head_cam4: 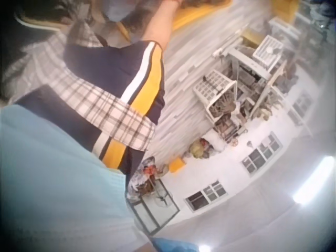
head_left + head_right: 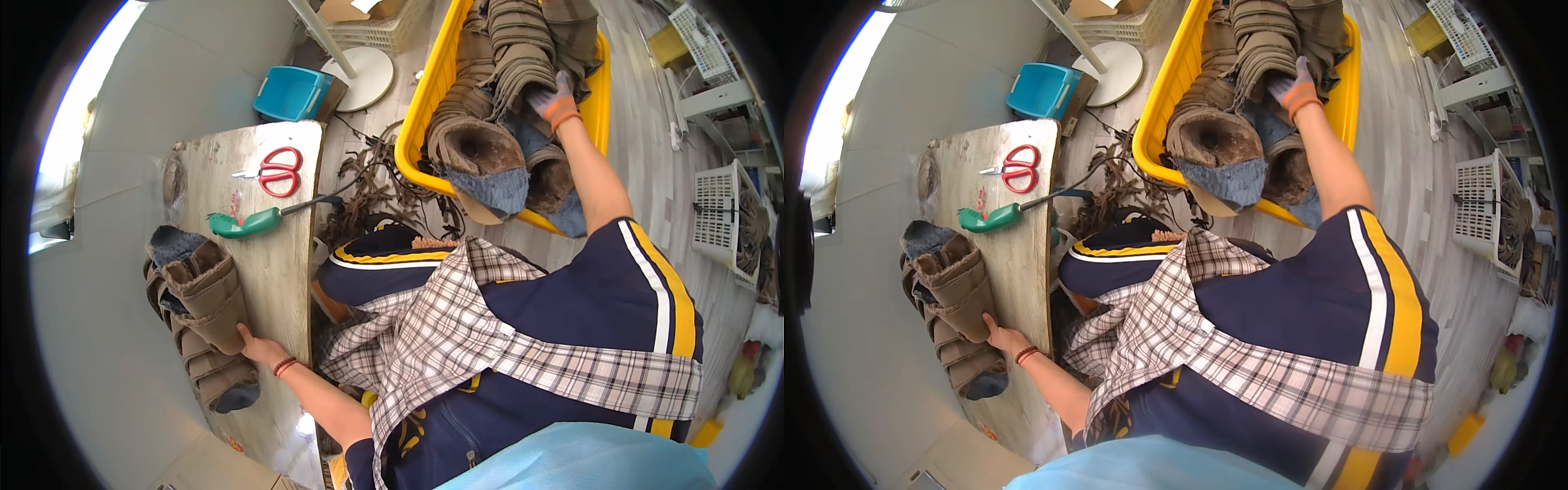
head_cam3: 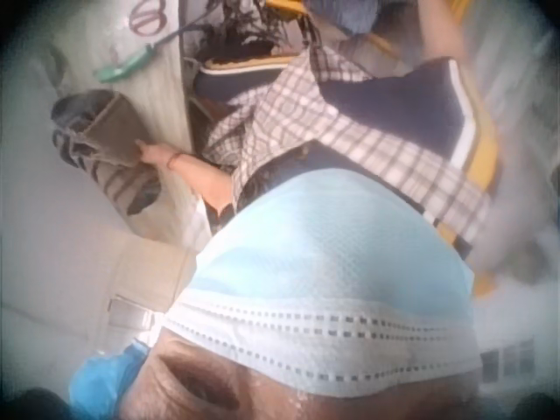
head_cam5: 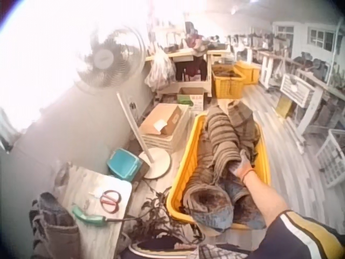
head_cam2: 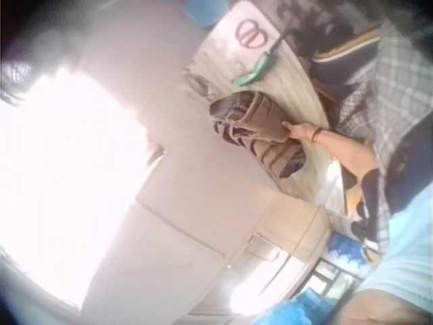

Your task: The person uses a green electric trimmer to trim the edges of beige shoe uppers. They pick up each upper from a yellow basket, trim the edges, and place the finished pieces on a nearby table.

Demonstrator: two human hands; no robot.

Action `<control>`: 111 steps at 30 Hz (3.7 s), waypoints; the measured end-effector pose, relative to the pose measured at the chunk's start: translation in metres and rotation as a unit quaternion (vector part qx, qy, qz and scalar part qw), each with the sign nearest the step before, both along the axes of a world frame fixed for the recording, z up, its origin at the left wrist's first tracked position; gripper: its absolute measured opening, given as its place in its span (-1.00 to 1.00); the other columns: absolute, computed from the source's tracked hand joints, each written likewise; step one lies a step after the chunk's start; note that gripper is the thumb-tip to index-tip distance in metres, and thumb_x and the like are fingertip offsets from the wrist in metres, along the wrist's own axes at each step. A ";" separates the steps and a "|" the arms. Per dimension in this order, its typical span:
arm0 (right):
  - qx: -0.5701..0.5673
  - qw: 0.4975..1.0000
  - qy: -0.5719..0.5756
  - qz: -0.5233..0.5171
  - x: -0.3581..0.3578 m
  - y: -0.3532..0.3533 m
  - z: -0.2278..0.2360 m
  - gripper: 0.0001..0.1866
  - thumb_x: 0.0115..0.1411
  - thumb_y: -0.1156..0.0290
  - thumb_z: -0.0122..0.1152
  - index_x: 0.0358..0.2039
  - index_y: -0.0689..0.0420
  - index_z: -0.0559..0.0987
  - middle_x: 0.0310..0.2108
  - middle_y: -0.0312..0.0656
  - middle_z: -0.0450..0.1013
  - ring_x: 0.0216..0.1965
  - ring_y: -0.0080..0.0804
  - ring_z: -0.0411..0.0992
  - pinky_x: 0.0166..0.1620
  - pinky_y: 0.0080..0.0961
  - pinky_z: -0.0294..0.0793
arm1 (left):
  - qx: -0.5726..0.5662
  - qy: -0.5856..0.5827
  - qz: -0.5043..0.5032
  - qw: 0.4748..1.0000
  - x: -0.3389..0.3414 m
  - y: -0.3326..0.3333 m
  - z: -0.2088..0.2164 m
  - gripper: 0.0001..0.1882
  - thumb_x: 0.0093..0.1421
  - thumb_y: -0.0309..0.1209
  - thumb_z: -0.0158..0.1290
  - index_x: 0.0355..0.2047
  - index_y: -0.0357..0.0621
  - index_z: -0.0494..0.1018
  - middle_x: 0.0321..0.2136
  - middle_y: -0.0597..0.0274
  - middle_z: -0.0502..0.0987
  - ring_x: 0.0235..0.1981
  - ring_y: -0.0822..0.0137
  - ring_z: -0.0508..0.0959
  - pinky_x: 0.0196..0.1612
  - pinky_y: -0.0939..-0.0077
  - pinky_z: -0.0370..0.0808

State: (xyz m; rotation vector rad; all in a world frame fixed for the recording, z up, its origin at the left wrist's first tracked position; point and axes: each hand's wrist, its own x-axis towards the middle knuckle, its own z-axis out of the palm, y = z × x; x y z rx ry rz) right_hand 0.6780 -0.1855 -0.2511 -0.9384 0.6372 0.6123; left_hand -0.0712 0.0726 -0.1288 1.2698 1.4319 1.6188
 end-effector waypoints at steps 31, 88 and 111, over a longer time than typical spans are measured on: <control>0.041 0.968 -0.202 -0.143 -0.077 -0.012 0.001 -0.32 0.00 0.07 0.39 -0.03 0.38 0.47 0.01 -0.05 0.41 -0.08 -0.24 0.42 0.01 -0.32 0.39 | 0.076 -0.047 0.006 0.996 -0.046 0.029 0.004 -0.51 0.09 -0.44 0.18 0.00 -0.43 0.35 0.03 0.14 0.41 -0.02 0.28 0.35 0.14 0.39 0.18; -0.068 0.164 -0.706 0.686 -0.375 0.069 0.131 -0.54 -0.01 -0.07 0.28 -0.35 0.08 0.56 -0.33 -0.19 0.46 -0.25 -0.23 0.46 -0.22 -0.37 0.46 | -0.243 0.362 -0.370 0.821 0.121 -0.154 -0.091 -0.45 0.02 -0.52 0.11 0.04 -0.28 0.23 -0.12 -0.11 0.49 -0.11 0.00 0.49 -0.03 0.28 0.40; -0.161 0.726 -0.466 0.480 -0.275 0.055 0.100 -0.69 0.15 0.18 0.22 -0.31 0.20 0.58 -0.50 -0.29 0.49 -0.49 -0.58 0.39 -0.34 -0.56 0.42 | 0.093 0.331 -0.374 0.861 0.236 -0.075 -0.020 -0.54 0.11 -0.69 -0.12 0.06 -0.22 0.33 0.00 -0.12 0.42 0.07 -0.04 0.39 0.09 0.23 0.36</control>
